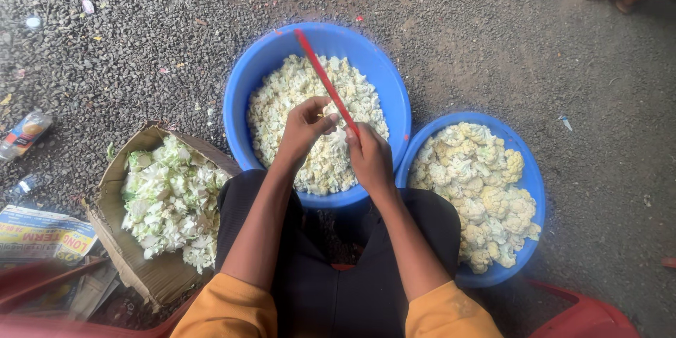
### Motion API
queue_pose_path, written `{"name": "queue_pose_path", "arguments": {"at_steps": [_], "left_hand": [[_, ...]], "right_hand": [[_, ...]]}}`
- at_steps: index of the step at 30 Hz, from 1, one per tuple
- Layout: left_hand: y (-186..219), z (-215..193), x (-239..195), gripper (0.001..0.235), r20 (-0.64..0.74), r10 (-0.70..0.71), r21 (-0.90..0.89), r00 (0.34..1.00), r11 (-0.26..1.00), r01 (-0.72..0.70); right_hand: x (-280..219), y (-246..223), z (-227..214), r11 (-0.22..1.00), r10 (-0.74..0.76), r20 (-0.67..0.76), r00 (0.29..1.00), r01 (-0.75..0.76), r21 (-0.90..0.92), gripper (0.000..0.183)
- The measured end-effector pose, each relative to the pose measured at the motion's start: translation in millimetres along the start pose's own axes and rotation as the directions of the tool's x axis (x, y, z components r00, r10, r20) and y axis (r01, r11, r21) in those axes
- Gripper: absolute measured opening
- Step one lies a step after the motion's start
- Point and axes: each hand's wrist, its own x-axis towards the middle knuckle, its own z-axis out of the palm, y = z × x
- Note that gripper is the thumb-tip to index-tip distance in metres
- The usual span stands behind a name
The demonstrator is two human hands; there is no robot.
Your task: The person breaks apart cauliflower heads by hand and with a tool, placing the florets into blue plastic bins.
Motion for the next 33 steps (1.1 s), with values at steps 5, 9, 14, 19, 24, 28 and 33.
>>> {"name": "queue_pose_path", "arguments": {"at_steps": [5, 9, 14, 19, 24, 28, 33], "left_hand": [[4.9, 1.6, -2.3, 0.019, 0.014, 0.015, 0.045, 1.000, 0.999, -0.016], [5.0, 2.8, -2.2, 0.018, 0.036, 0.044, -0.001, 0.998, 0.999, -0.044], [1.0, 5.1, -4.0, 0.018, 0.101, 0.061, -0.051, 0.993, 0.997, -0.057], [-6.1, 6.8, -2.2, 0.023, 0.129, 0.018, -0.097, 0.992, 0.995, -0.006], [-8.4, 9.7, -2.8, 0.031, 0.106, -0.008, -0.122, 0.994, 0.992, 0.021], [-7.7, 7.8, -0.9, 0.032, 0.066, 0.017, -0.041, 0.998, 0.999, -0.014], [-0.4, 6.7, -2.2, 0.030, 0.047, 0.040, 0.102, 0.998, 0.994, -0.045]], "right_hand": [[0.9, -3.6, -0.3, 0.991, 0.016, 0.052, 0.999, -0.009, -0.135, 0.012], [-1.1, 1.0, 4.4, 0.997, -0.010, 0.035, 0.999, 0.013, -0.082, 0.011], [-3.0, 12.5, 11.2, 0.993, 0.056, 0.044, 0.997, -0.051, -0.103, 0.012], [5.1, 33.2, 14.2, 0.874, 0.243, 0.238, 0.940, -0.318, 0.367, 0.021], [10.4, 41.8, 5.8, 0.619, 0.305, 0.382, 0.872, -0.487, 0.617, 0.028], [12.9, 44.8, 5.8, 0.623, 0.341, 0.328, 0.881, -0.473, 0.623, 0.028], [17.0, 38.4, -0.5, 0.742, 0.340, 0.209, 0.917, -0.398, 0.539, 0.030]]}}
